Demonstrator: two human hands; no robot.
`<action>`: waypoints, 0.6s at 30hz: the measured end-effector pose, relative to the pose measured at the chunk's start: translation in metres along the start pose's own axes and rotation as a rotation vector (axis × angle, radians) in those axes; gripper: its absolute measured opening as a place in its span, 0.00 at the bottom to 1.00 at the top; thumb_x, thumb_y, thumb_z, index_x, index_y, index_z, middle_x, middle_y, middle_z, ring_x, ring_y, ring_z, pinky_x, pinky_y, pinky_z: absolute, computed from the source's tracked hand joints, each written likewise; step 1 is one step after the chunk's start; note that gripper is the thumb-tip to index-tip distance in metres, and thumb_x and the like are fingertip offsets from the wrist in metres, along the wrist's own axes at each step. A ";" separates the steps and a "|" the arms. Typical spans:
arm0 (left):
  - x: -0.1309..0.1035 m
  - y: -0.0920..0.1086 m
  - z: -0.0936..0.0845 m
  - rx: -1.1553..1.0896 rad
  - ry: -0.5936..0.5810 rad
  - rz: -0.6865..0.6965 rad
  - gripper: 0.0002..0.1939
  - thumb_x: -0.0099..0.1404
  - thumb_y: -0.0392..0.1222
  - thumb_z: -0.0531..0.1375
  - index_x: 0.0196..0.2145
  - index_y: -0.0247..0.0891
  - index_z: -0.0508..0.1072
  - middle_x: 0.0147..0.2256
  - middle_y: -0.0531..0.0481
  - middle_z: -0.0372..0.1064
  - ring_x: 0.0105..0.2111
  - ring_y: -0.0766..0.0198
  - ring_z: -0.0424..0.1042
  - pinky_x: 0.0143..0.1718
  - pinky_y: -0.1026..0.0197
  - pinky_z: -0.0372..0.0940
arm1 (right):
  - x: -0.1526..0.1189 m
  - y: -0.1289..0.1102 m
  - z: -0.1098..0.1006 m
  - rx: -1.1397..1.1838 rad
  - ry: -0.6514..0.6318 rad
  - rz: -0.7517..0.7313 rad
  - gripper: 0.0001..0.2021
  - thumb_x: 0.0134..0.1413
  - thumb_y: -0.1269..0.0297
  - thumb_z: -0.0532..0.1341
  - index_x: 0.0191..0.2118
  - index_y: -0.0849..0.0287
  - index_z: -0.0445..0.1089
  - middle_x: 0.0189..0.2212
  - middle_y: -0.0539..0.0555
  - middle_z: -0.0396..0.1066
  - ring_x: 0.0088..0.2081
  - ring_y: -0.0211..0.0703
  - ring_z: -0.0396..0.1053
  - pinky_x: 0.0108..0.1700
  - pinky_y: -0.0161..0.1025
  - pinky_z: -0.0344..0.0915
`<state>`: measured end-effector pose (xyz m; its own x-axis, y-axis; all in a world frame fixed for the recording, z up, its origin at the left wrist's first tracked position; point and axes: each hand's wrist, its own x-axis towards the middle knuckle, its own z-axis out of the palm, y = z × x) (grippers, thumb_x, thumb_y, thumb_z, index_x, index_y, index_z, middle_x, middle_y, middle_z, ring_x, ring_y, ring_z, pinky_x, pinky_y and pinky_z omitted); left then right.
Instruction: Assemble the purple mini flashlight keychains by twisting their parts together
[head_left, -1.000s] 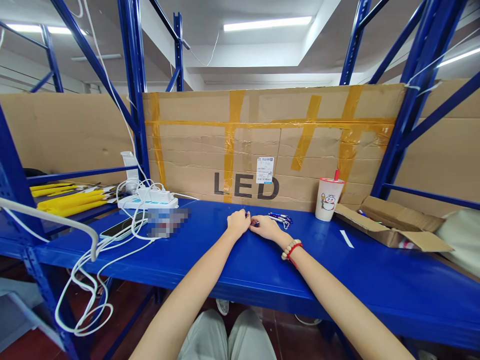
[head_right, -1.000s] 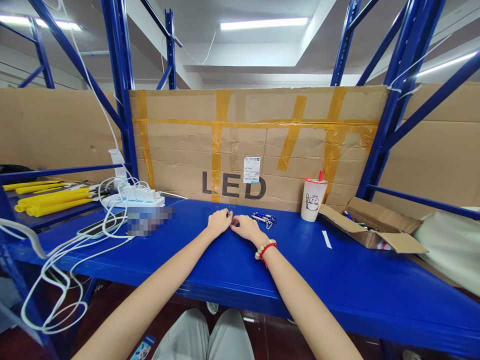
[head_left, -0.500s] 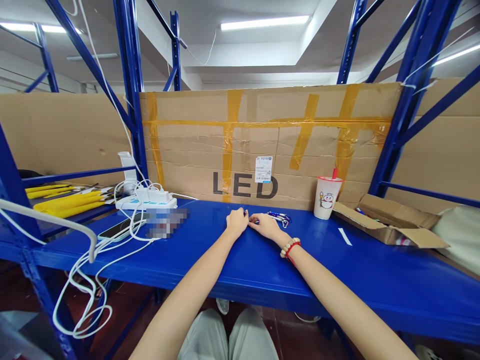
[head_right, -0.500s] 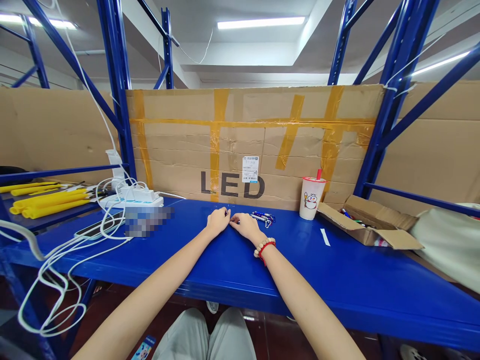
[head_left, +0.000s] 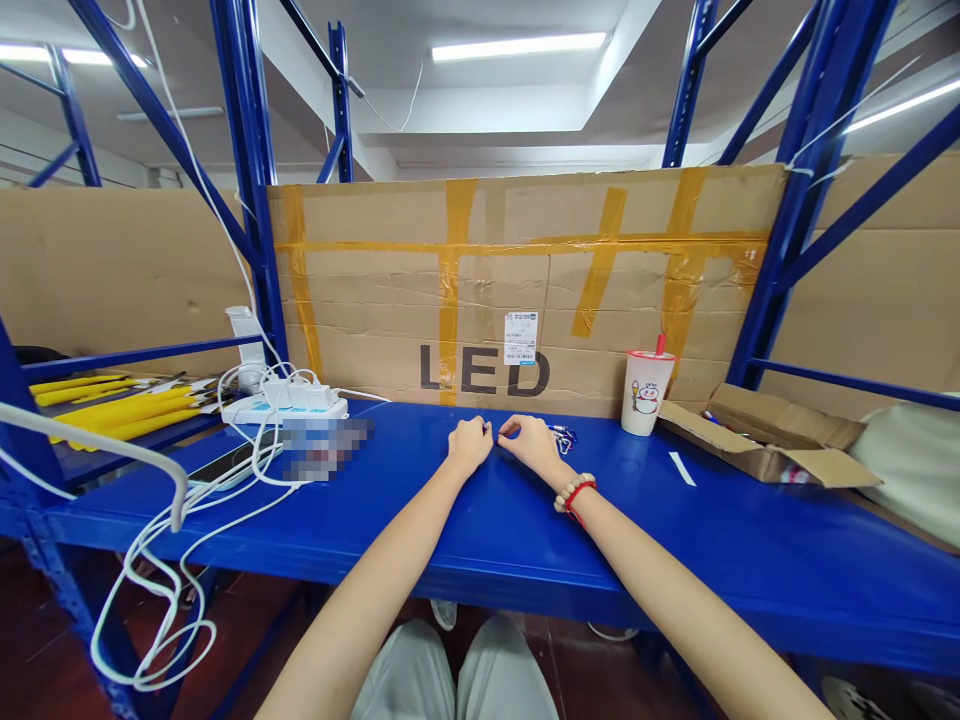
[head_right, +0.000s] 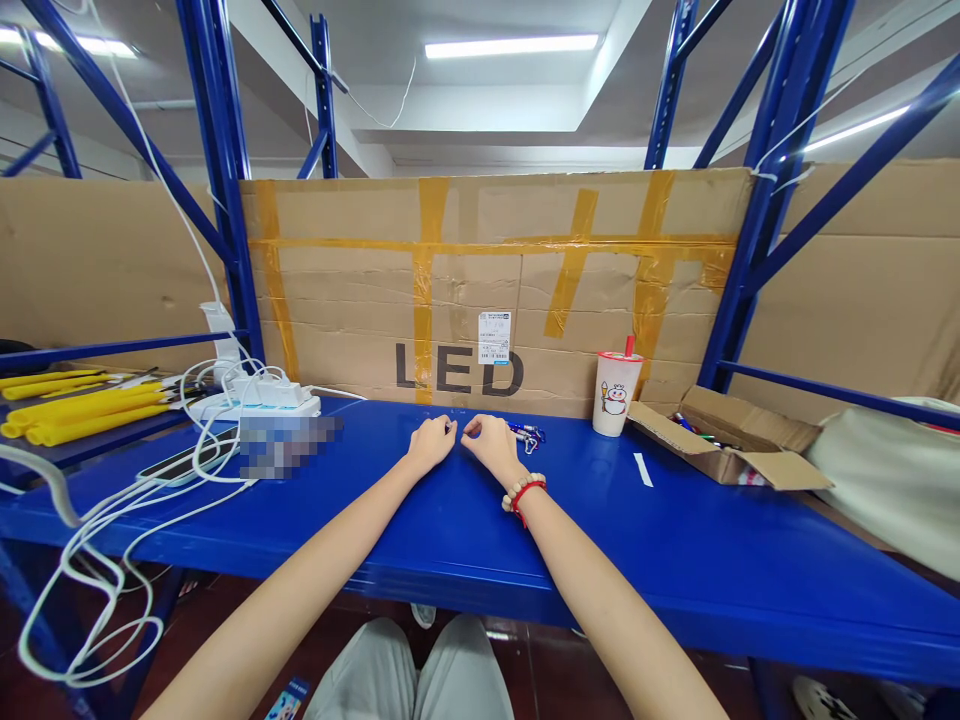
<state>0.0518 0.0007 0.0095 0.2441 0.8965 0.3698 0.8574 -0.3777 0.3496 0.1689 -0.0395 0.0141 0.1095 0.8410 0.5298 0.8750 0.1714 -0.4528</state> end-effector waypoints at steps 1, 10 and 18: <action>0.000 0.000 0.000 0.000 -0.004 0.000 0.17 0.67 0.45 0.43 0.35 0.37 0.69 0.38 0.45 0.70 0.42 0.57 0.67 0.39 0.59 0.61 | 0.000 0.000 0.000 0.007 0.001 0.001 0.04 0.41 0.68 0.60 0.27 0.57 0.71 0.29 0.49 0.73 0.34 0.40 0.69 0.34 0.33 0.60; -0.001 0.001 -0.002 0.005 -0.031 0.009 0.17 0.67 0.45 0.43 0.36 0.38 0.69 0.39 0.45 0.70 0.42 0.57 0.68 0.39 0.58 0.62 | 0.002 0.005 0.003 0.193 0.033 -0.011 0.10 0.44 0.68 0.59 0.36 0.57 0.71 0.29 0.50 0.72 0.32 0.41 0.70 0.34 0.35 0.62; -0.003 0.001 -0.005 0.022 -0.060 0.028 0.15 0.65 0.41 0.45 0.42 0.38 0.69 0.42 0.43 0.69 0.43 0.55 0.68 0.40 0.57 0.61 | 0.008 0.005 0.013 0.609 -0.039 0.041 0.17 0.43 0.57 0.62 0.37 0.64 0.71 0.30 0.56 0.73 0.25 0.39 0.70 0.18 0.30 0.63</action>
<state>0.0497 -0.0033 0.0133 0.2948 0.8980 0.3266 0.8592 -0.3987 0.3207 0.1685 -0.0251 0.0066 0.1102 0.8694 0.4816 0.4423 0.3911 -0.8071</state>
